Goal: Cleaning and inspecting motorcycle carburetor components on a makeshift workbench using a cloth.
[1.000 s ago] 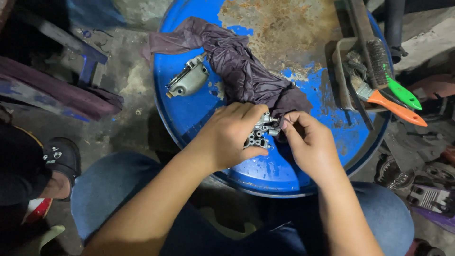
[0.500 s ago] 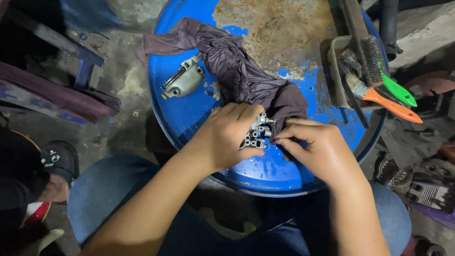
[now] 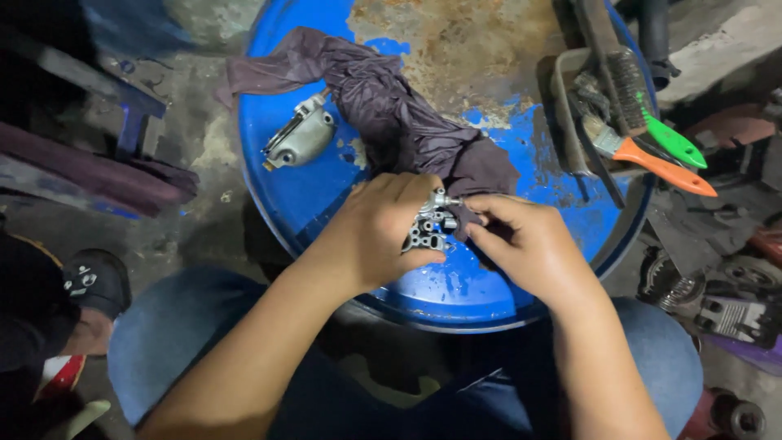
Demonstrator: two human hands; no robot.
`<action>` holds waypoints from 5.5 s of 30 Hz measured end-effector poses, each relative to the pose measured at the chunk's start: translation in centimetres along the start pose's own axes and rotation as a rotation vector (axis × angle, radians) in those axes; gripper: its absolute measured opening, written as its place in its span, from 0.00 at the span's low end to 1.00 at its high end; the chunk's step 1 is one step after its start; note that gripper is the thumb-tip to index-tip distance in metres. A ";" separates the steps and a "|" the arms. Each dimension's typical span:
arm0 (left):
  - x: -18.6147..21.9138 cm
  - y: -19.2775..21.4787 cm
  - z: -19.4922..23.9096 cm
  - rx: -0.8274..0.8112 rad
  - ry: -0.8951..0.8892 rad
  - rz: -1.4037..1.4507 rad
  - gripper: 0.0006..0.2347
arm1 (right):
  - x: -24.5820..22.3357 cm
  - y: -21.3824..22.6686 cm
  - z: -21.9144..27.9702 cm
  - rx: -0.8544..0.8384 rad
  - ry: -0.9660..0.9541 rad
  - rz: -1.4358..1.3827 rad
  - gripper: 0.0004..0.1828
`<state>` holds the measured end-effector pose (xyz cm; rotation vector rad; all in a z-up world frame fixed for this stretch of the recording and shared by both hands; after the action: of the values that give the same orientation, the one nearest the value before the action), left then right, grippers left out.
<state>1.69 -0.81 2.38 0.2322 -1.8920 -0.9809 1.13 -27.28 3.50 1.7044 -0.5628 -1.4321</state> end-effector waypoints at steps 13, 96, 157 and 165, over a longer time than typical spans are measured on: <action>-1.4 -1.7 0.2 0.097 -0.053 -0.030 0.41 | 1.2 -1.5 -0.1 -0.073 -0.237 -0.236 0.14; -0.1 0.1 0.0 -0.012 -0.007 0.050 0.40 | -2.6 2.4 1.2 0.160 0.440 0.479 0.10; -2.0 -2.8 -1.3 0.010 -0.133 0.183 0.38 | -5.7 1.1 1.8 -0.468 -0.289 0.739 0.49; -2.5 -3.3 -0.4 0.122 -0.101 0.225 0.37 | -5.6 -0.3 1.3 -0.451 -0.208 0.717 0.47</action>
<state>2.53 -1.91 -1.56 0.0394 -2.0219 -0.7384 -1.58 -23.21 6.55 0.8684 -0.7918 -1.0936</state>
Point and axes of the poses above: each hand's wrist, its own z-axis away from the middle knuckle, its own y-axis out of the back of the hand, x = y × z, the point moved 2 cm from there along -z, towards the middle knuckle, and after that the axes turned 7 degrees about z, right-handed, at the moved point
